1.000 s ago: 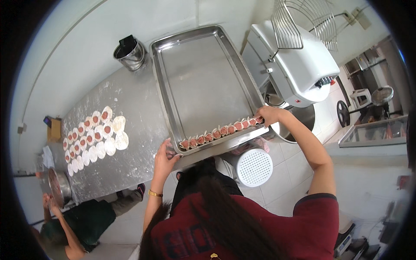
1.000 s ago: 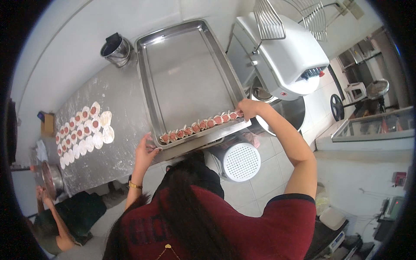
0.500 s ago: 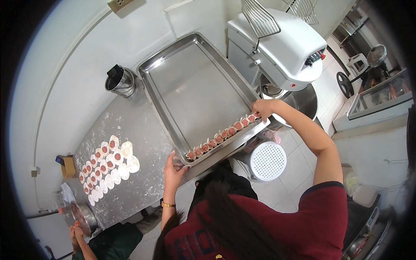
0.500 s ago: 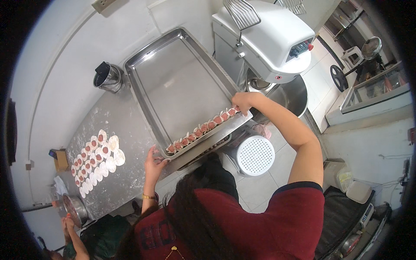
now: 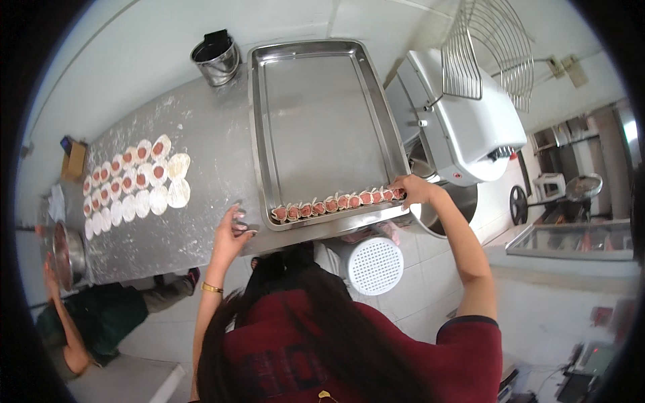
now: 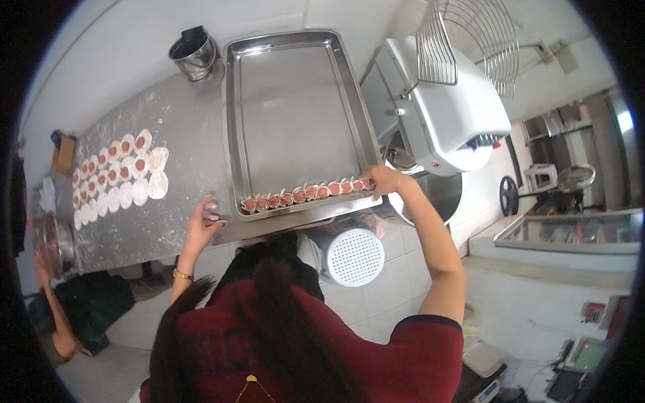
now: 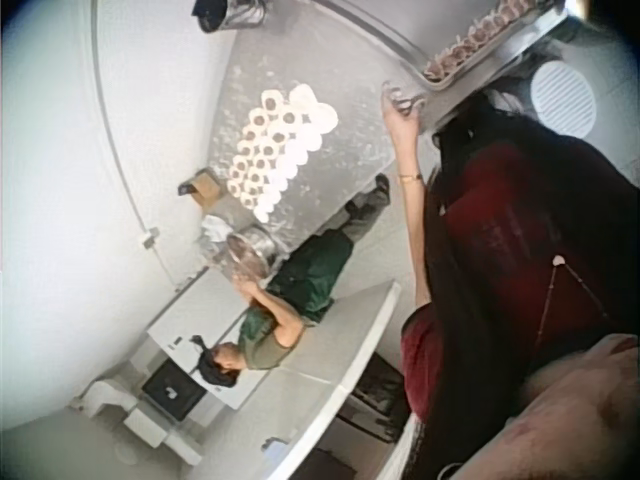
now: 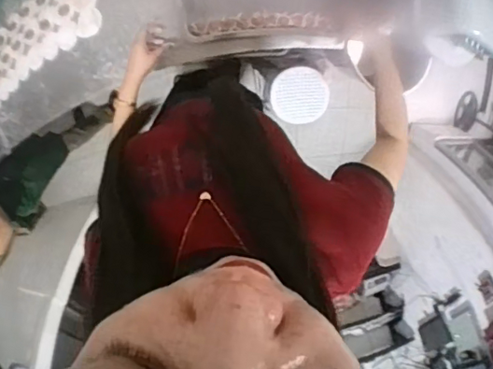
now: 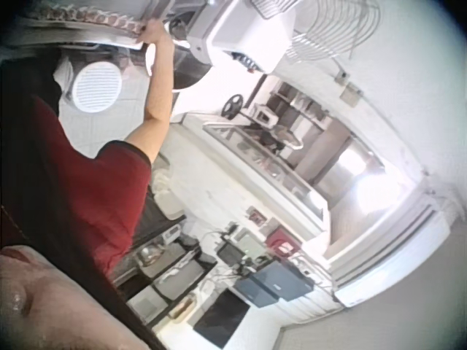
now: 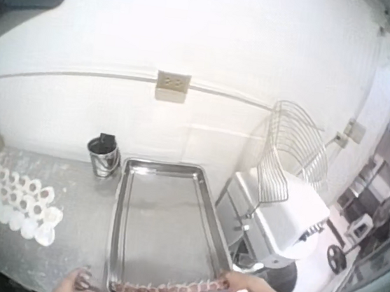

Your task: The person folds small dough circles with a red filling into dumplings and places them in a row on a metal tray. A coworker across the table portions filling onto dough circles. The camera wearer repeatedly picks, folds, and arranges the dumplings on the tray.

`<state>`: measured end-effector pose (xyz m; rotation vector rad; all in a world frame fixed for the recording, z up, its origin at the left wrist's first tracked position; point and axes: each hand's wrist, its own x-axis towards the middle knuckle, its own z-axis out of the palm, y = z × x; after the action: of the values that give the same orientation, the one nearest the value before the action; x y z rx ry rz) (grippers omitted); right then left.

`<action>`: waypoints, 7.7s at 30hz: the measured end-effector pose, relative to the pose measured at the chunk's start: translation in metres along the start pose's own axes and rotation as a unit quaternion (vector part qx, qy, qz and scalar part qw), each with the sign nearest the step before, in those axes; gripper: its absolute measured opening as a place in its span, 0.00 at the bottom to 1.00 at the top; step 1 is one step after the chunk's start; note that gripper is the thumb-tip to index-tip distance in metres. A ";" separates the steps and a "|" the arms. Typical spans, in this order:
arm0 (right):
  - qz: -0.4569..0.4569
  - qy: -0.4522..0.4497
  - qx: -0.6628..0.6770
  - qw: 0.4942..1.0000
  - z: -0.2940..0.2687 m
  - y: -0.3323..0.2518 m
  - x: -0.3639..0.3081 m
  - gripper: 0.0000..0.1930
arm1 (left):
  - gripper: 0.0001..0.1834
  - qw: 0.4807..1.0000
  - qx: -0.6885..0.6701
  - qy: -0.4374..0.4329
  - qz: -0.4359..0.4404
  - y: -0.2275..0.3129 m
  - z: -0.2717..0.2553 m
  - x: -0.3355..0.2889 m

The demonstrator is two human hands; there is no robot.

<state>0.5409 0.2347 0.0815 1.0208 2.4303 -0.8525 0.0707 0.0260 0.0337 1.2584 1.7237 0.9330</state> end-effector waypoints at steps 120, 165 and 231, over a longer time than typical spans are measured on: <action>-0.088 0.454 0.286 0.840 0.037 -0.109 0.039 0.22 | 0.49 0.863 0.437 -0.201 0.154 0.102 0.058 0.026; 0.114 0.558 0.402 0.717 0.109 -0.075 -0.072 0.22 | 0.50 0.822 0.376 -0.325 0.279 0.138 0.166 0.078; -0.058 0.200 0.178 0.962 0.057 -0.193 0.132 0.14 | 0.43 0.799 0.435 -0.284 0.303 0.069 0.031 0.065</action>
<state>0.3160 0.1582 0.0430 1.2932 2.7546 -1.2655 0.1120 0.1089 0.0715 2.4809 1.2447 -0.0632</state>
